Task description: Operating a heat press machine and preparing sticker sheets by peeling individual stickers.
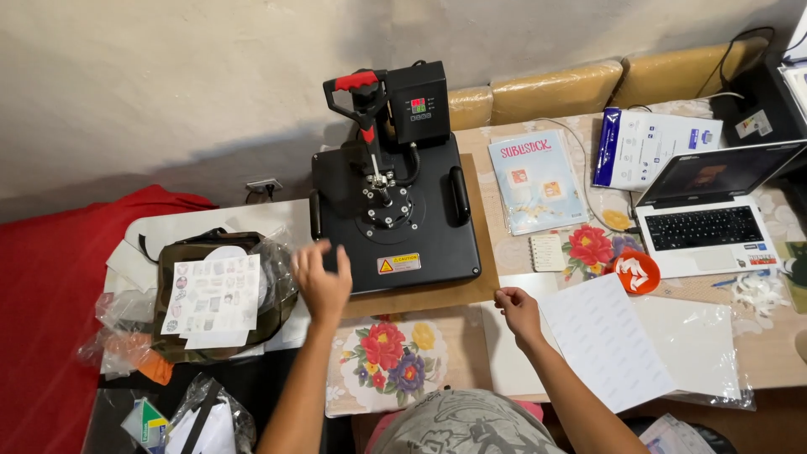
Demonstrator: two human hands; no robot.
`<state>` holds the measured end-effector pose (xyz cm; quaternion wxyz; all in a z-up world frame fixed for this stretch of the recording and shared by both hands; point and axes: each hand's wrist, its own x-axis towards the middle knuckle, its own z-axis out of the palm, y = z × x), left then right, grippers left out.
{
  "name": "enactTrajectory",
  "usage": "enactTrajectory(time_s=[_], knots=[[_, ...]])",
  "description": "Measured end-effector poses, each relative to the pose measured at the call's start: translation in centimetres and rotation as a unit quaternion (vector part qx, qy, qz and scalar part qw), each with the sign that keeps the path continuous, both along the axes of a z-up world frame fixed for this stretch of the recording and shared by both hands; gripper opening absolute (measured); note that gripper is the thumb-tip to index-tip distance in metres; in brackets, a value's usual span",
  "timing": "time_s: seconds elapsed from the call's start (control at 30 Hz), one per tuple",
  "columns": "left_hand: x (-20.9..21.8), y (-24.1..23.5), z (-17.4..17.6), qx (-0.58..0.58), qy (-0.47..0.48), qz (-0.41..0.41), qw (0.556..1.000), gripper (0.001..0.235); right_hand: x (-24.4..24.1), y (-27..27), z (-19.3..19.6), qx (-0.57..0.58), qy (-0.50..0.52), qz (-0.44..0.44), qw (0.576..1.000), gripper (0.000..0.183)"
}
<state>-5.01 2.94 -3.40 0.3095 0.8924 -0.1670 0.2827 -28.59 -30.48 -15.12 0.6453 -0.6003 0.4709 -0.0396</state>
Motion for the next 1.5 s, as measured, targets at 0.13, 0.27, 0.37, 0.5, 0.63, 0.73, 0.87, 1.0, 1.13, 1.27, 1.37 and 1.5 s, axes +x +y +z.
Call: enactTrajectory(time_s=[0.13, 0.27, 0.37, 0.5, 0.63, 0.73, 0.87, 1.0, 1.13, 1.27, 1.37, 1.5], knots=[[-10.6, 2.1, -5.0, 0.086, 0.018, -0.045, 0.995, 0.013, -2.1, 1.2, 0.6, -0.022, -0.013, 0.002, 1.0, 0.011], [-17.6, 3.1, -9.4, 0.238, 0.095, -0.173, 0.951, 0.045, -4.2, 3.3, 1.5, -0.025, -0.026, 0.001, 0.999, 0.013], [-18.9, 2.8, -12.7, 0.256, 0.038, -0.195, 0.946, 0.057, -4.9, 4.5, 2.3, -0.037, -0.039, -0.002, 0.999, 0.015], [-19.2, 0.5, -12.7, 0.254, 0.003, -0.22, 0.942, 0.058, -6.3, 6.3, 3.1, -0.059, -0.031, 0.014, 0.998, 0.017], [-19.3, -2.1, -13.8, 0.171, -0.083, -0.265, 0.945, 0.052, -7.3, 9.3, 5.7, -0.082, -0.042, 0.029, 0.995, 0.019], [-19.8, -2.5, -13.1, 0.136, -0.101, -0.265, 0.949, 0.025, -8.1, 11.4, 7.6, -0.062, -0.064, 0.02, 0.996, 0.018], [-21.9, -0.4, -13.1, 0.099, -0.111, -0.26, 0.954, 0.013, -10.3, 13.9, 9.3, -0.032, -0.089, 0.018, 0.995, 0.019], [-23.8, 2.1, -9.3, 0.067, -0.117, -0.24, 0.961, 0.01, -11.9, 15.1, 11.5, -0.014, -0.135, 0.05, 0.989, 0.022], [-26.7, 4.5, -5.2, 0.063, -0.119, -0.216, 0.967, 0.009, -13.8, 15.9, 13.6, -0.004, -0.173, 0.076, 0.982, 0.025], [-29.3, 6.4, -0.8, 0.059, -0.091, -0.212, 0.971, 0.01, -15.9, 16.7, 14.9, 0.008, -0.221, 0.107, 0.969, 0.028], [-29.9, 7.6, 2.5, 0.051, -0.06, -0.203, 0.976, 0.012, -17.2, 17.5, 16.2, 0.013, -0.262, 0.123, 0.957, 0.035], [-29.4, 9.3, 6.9, 0.02, -0.02, -0.188, 0.982, 0.017, -19.6, 17.6, 14.8, -0.066, -0.299, 0.124, 0.944, 0.044]])
